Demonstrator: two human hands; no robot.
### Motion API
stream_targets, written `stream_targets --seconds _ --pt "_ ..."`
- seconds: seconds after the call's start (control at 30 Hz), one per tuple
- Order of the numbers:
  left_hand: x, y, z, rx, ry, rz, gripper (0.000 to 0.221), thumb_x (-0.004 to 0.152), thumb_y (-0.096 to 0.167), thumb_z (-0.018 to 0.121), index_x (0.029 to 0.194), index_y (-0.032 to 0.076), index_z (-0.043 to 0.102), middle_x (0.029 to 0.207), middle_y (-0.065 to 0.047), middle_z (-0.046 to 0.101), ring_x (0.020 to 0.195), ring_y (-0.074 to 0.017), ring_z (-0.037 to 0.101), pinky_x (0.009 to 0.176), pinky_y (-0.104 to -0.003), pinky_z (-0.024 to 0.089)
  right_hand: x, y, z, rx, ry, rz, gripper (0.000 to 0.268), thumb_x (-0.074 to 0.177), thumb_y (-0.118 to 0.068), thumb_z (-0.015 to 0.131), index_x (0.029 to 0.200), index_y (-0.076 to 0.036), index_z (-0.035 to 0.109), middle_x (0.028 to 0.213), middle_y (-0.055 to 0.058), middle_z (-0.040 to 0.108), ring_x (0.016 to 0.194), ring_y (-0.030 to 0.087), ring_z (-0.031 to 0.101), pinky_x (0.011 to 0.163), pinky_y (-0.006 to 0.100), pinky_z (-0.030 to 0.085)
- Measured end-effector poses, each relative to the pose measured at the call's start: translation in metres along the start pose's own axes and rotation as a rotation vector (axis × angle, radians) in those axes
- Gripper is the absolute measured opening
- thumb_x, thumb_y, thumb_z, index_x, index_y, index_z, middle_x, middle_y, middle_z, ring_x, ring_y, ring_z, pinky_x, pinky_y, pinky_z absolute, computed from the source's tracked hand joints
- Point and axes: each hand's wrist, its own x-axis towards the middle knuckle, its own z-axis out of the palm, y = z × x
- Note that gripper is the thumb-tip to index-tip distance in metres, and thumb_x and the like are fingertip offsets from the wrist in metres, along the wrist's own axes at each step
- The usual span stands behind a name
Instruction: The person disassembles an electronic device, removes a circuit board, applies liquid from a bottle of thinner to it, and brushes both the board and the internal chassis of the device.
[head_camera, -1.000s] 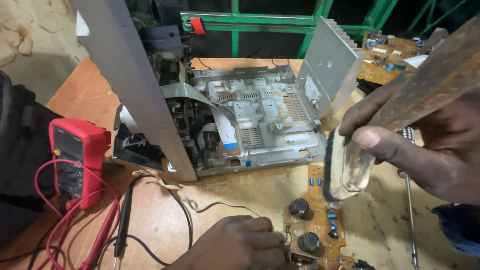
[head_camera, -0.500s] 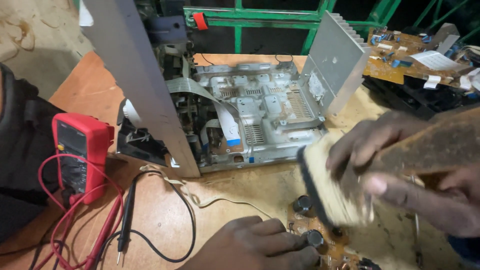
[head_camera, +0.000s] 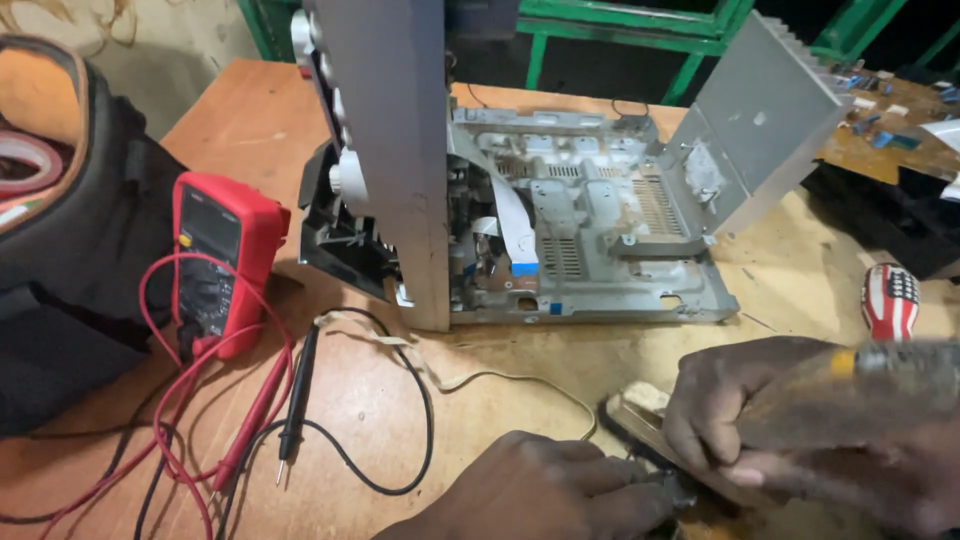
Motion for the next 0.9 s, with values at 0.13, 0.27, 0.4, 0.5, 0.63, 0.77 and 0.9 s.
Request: stream_targets --seconds 0.13,0.27,0.4,0.5,0.63,0.77,0.9 --pt "0.005 0.001 0.013 0.102 0.073 0.013 0.018 0.106 0.031 0.057 0.109 0.013 0.061 0.096 -0.006 0.070 0.077 -0.0310 0.068 0.056 -0.046 0.048 0.018 -0.020 -0.011 -0.253 -0.224 -0.181 0.065 0.113 -0.074 0.042 0.102 -0.012 0.059 0.098 0.009 0.066 0.083 0.025 0.065 0.075 0.039 0.056" --pt "0.004 0.009 0.011 0.062 0.071 -0.033 0.036 0.105 0.030 0.056 0.131 0.006 0.060 0.109 -0.012 0.072 0.082 -0.0352 0.069 0.055 -0.050 0.049 0.005 -0.012 -0.007 -0.296 0.056 -0.095 0.010 0.093 -0.021 0.069 0.093 -0.013 0.065 0.092 0.005 0.070 0.084 0.018 0.070 0.074 0.034 0.060" --pt "0.004 0.010 0.008 0.123 0.113 -0.025 0.029 0.106 0.029 0.059 0.129 0.013 0.065 0.085 -0.006 0.067 0.074 -0.0293 0.067 0.051 -0.044 0.046 -0.019 -0.021 -0.009 -0.277 0.021 0.147 0.017 0.096 -0.026 0.071 0.086 -0.013 0.065 0.086 0.004 0.073 0.074 0.018 0.071 0.065 0.033 0.057" --pt "0.003 0.001 0.013 0.092 0.052 -0.021 0.030 0.100 0.026 0.062 0.127 0.013 0.063 0.090 -0.006 0.069 0.077 -0.0297 0.066 0.054 -0.045 0.048 -0.015 -0.013 -0.010 -0.375 -0.040 0.078 0.018 0.098 -0.028 0.068 0.085 -0.016 0.065 0.080 0.001 0.071 0.070 0.016 0.073 0.062 0.032 0.058" --pt "0.008 0.005 0.002 0.032 -0.099 -0.033 0.052 0.091 0.046 0.057 0.131 0.013 0.059 0.095 -0.009 0.068 0.082 -0.0338 0.065 0.055 -0.048 0.047 0.023 -0.003 0.000 -0.767 0.042 -0.183 0.028 0.102 -0.025 0.051 0.076 -0.016 0.054 0.073 -0.002 0.059 0.063 0.017 0.055 0.062 0.031 0.044" --pt "0.007 0.004 -0.003 0.059 -0.053 -0.016 0.054 0.092 0.044 0.058 0.136 0.013 0.060 0.106 -0.010 0.071 0.083 -0.0331 0.067 0.052 -0.048 0.047 0.015 -0.005 -0.001 -0.331 0.060 -0.241 0.017 0.095 -0.029 0.064 0.089 -0.015 0.056 0.082 0.001 0.058 0.074 0.017 0.058 0.067 0.030 0.046" --pt "0.004 0.003 -0.007 0.066 -0.106 -0.021 0.076 0.064 0.009 0.072 0.138 0.013 0.055 0.098 -0.009 0.065 0.086 -0.0380 0.064 0.056 -0.053 0.045 -0.006 -0.014 0.003 -0.485 0.268 -0.061 0.009 0.096 -0.017 0.060 0.091 -0.016 0.053 0.081 0.002 0.063 0.066 0.011 0.068 0.060 0.024 0.064"
